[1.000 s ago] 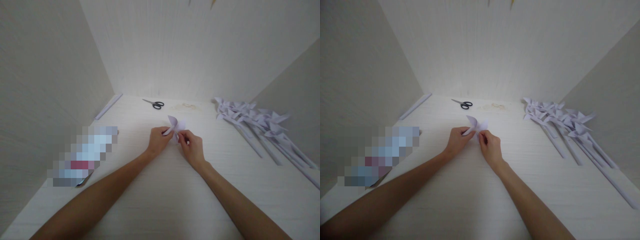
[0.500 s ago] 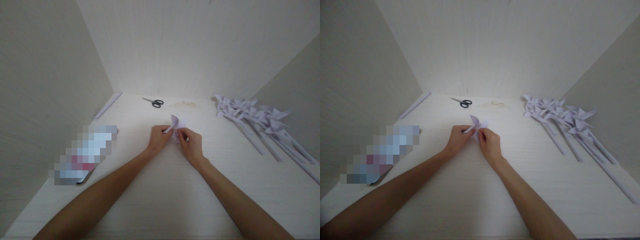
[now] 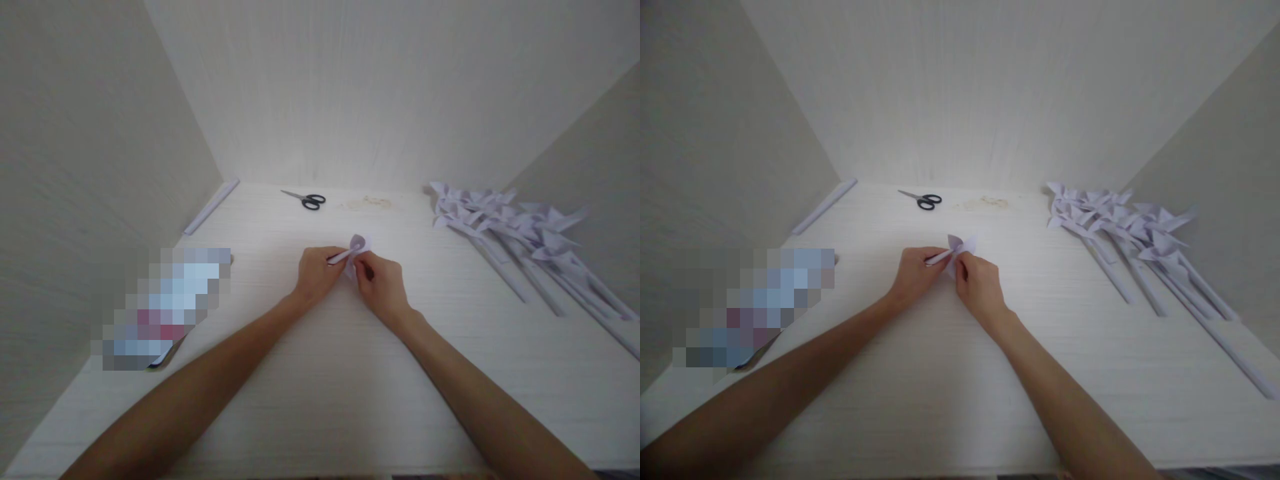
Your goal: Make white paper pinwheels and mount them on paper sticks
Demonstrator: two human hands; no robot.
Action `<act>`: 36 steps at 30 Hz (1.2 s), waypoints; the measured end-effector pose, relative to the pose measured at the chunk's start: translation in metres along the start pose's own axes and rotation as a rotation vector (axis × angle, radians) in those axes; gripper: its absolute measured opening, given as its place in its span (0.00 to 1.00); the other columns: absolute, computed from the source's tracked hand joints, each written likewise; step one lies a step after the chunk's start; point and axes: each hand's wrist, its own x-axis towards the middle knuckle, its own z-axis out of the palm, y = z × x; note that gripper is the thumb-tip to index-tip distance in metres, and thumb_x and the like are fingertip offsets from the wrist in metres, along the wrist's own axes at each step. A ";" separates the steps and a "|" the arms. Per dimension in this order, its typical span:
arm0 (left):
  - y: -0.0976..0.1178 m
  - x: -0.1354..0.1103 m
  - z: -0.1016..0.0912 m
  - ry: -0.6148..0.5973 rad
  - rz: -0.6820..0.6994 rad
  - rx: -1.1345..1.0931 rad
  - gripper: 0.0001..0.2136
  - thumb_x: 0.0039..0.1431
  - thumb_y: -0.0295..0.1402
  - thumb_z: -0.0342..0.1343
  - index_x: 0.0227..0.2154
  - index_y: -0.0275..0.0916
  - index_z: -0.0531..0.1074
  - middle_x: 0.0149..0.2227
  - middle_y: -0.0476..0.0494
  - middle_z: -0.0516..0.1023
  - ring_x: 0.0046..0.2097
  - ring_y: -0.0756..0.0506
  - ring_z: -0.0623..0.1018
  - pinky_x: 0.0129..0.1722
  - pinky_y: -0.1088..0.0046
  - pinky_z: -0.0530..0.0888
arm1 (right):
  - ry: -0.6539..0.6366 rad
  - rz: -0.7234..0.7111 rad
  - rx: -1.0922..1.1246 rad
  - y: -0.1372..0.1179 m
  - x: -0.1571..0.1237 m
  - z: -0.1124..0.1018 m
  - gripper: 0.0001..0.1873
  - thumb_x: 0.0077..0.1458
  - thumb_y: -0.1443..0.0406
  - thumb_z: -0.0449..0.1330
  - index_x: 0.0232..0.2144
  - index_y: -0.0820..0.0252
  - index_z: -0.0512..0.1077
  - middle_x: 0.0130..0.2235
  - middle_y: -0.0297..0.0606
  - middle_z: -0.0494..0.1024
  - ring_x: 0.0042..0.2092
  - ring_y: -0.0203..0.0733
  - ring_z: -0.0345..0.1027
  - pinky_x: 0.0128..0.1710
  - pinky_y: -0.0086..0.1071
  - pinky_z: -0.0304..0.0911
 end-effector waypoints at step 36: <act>0.004 -0.002 -0.001 -0.015 0.022 0.043 0.12 0.50 0.35 0.48 0.30 0.38 0.75 0.27 0.47 0.76 0.29 0.50 0.73 0.29 0.77 0.66 | -0.027 0.232 0.325 0.002 0.005 0.003 0.07 0.44 0.68 0.50 0.18 0.61 0.64 0.16 0.32 0.65 0.18 0.32 0.55 0.18 0.27 0.48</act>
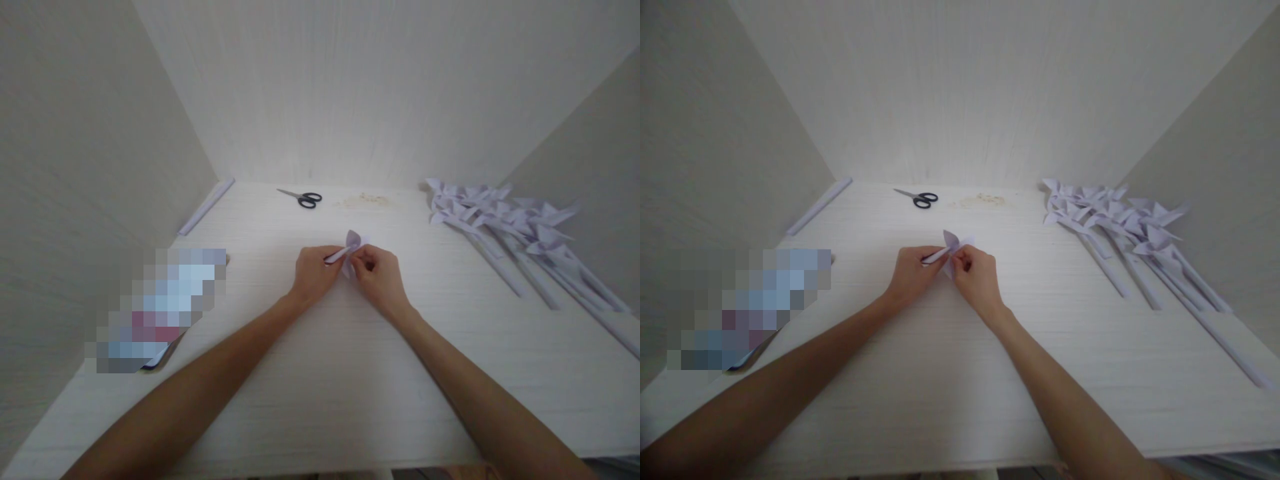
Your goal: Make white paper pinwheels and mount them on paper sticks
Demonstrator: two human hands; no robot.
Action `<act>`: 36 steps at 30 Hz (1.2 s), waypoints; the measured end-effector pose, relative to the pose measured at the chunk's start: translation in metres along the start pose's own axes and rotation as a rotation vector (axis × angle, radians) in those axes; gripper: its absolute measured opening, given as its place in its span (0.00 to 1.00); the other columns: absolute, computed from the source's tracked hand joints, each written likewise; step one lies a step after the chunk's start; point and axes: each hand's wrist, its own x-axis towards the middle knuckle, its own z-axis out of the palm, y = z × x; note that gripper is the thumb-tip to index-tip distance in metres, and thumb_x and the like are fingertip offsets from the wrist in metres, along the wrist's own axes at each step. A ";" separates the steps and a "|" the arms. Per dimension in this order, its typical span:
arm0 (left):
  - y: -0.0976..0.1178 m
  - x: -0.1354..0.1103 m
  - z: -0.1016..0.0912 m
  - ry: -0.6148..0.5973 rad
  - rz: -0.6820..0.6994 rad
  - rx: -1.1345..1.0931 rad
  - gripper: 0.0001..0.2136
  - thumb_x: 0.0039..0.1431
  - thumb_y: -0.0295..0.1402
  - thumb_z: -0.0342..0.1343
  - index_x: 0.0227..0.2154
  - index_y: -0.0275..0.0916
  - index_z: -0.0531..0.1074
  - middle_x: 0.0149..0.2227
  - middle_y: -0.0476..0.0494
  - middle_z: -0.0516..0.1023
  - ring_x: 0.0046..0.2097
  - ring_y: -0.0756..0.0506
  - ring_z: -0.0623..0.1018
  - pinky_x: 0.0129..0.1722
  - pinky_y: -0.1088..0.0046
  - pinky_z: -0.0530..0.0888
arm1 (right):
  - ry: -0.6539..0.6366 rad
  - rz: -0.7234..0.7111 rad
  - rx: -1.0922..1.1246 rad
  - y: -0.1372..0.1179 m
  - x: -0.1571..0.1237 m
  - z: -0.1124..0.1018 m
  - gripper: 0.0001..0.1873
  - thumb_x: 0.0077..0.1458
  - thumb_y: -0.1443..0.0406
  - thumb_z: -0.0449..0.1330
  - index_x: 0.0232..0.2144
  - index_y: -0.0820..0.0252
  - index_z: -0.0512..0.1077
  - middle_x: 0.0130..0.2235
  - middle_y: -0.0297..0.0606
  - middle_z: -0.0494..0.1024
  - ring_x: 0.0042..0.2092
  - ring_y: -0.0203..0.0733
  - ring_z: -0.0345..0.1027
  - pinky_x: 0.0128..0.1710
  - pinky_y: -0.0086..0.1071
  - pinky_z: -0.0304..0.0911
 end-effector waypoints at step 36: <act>0.001 0.001 0.002 0.028 -0.001 -0.072 0.10 0.49 0.32 0.49 0.30 0.38 0.75 0.30 0.47 0.77 0.31 0.49 0.74 0.32 0.76 0.68 | 0.112 0.049 0.026 -0.007 -0.003 0.006 0.10 0.47 0.66 0.52 0.20 0.64 0.70 0.18 0.35 0.71 0.20 0.34 0.63 0.21 0.26 0.56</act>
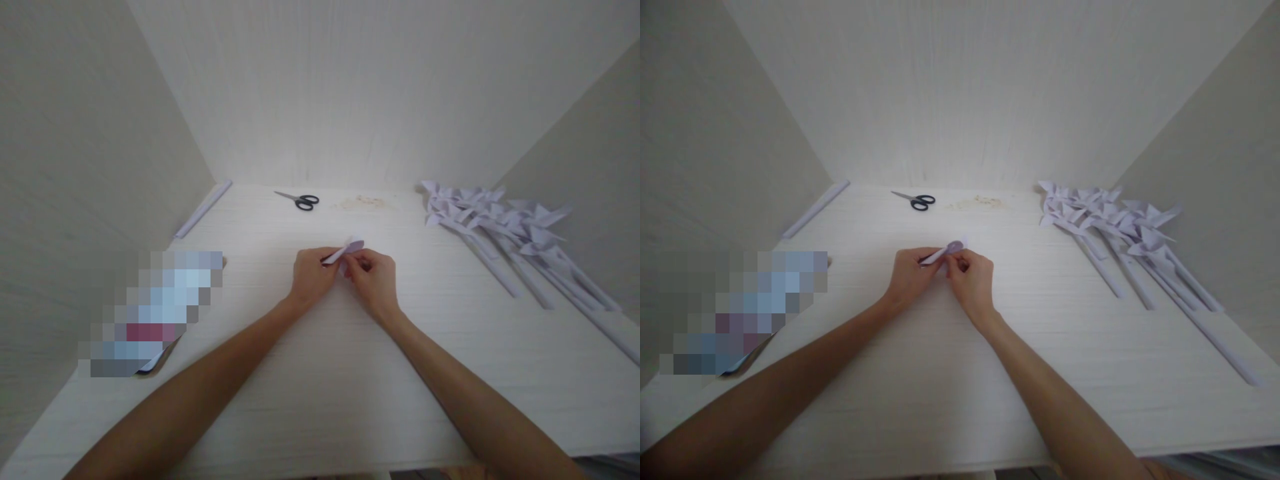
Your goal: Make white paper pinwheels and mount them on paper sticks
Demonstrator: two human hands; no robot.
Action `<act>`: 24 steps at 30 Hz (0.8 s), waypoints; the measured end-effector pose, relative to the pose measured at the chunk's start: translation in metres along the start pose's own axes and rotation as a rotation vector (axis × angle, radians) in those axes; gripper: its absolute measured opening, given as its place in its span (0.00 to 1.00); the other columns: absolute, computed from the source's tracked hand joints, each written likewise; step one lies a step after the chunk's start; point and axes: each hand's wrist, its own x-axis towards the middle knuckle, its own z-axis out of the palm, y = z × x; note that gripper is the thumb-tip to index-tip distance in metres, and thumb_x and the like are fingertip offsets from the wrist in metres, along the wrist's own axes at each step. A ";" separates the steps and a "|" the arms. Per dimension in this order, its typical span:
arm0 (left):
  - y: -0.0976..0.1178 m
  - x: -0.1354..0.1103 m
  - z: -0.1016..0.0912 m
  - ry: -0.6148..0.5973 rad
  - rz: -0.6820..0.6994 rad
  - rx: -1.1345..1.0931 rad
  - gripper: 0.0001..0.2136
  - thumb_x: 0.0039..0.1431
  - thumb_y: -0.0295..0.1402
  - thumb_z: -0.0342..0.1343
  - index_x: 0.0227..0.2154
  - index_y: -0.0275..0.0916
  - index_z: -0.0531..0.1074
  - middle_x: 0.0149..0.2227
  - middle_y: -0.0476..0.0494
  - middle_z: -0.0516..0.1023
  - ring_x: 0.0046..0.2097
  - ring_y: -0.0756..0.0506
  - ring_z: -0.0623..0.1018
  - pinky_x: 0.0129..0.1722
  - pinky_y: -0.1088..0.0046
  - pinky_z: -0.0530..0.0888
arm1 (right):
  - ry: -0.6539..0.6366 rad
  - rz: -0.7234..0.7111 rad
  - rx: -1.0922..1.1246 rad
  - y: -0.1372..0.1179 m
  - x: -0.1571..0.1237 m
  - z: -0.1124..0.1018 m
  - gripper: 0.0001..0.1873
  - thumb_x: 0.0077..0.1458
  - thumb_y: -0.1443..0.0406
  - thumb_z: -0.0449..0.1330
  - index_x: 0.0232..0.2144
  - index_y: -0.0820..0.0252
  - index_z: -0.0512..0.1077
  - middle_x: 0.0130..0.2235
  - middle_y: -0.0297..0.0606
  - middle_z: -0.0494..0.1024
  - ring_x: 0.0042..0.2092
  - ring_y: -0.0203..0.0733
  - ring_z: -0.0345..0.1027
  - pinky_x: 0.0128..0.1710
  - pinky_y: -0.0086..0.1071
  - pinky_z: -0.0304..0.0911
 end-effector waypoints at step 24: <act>-0.002 0.000 0.002 0.059 -0.013 -0.072 0.10 0.48 0.32 0.50 0.30 0.37 0.75 0.30 0.47 0.77 0.31 0.49 0.75 0.30 0.77 0.69 | -0.036 -0.386 -0.604 0.002 -0.003 -0.006 0.13 0.54 0.67 0.45 0.23 0.62 0.65 0.25 0.39 0.71 0.27 0.37 0.63 0.27 0.28 0.52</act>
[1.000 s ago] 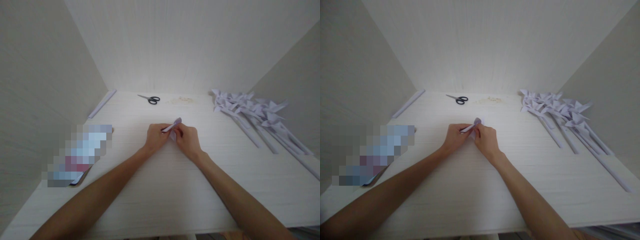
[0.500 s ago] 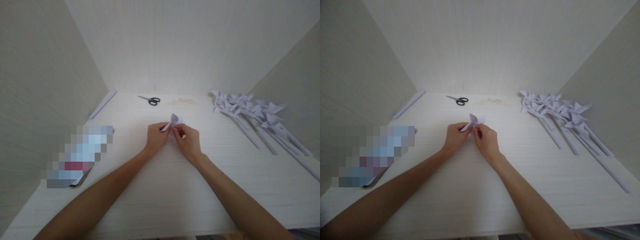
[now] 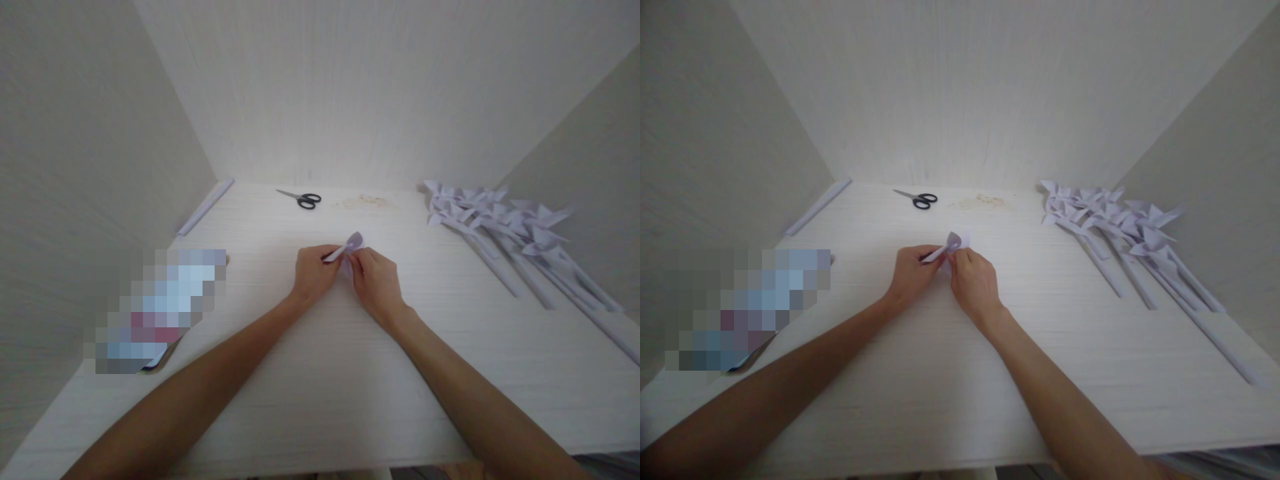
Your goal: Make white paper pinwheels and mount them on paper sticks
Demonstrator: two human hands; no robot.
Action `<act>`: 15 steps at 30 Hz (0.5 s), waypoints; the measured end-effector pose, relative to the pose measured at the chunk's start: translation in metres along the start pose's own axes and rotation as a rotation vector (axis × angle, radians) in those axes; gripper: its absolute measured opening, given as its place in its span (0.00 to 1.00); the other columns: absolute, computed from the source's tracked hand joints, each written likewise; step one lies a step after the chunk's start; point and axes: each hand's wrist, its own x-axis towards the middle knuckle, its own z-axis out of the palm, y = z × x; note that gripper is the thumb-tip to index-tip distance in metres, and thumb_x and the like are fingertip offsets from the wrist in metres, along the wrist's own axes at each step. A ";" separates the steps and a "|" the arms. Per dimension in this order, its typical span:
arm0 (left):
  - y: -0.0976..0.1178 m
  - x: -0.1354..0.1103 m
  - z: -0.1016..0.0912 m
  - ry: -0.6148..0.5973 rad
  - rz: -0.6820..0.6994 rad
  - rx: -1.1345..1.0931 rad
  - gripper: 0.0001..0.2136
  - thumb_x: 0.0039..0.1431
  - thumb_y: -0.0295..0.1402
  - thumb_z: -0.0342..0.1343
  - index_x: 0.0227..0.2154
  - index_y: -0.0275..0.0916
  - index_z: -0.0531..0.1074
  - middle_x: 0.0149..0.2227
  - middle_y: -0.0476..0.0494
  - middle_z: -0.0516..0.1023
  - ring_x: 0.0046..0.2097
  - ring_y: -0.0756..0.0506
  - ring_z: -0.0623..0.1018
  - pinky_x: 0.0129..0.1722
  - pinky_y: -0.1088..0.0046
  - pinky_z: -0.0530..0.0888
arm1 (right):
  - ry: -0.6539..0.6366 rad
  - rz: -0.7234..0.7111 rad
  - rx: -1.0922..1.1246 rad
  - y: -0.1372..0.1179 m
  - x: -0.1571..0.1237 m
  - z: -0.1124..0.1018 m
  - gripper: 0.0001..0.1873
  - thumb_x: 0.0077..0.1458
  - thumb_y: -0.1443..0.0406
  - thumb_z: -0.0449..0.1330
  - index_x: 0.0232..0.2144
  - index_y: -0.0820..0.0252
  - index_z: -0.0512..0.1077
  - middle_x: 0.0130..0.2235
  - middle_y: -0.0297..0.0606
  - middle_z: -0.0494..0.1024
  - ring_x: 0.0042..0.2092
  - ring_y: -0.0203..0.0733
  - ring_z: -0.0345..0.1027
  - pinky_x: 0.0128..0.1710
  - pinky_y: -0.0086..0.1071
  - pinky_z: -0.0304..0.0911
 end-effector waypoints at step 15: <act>0.002 -0.001 -0.001 -0.084 -0.007 -0.024 0.10 0.48 0.33 0.50 0.31 0.38 0.75 0.32 0.47 0.77 0.32 0.49 0.74 0.33 0.76 0.68 | -0.086 0.128 0.104 -0.002 0.000 0.002 0.17 0.55 0.66 0.42 0.22 0.62 0.67 0.21 0.40 0.73 0.22 0.39 0.64 0.22 0.29 0.50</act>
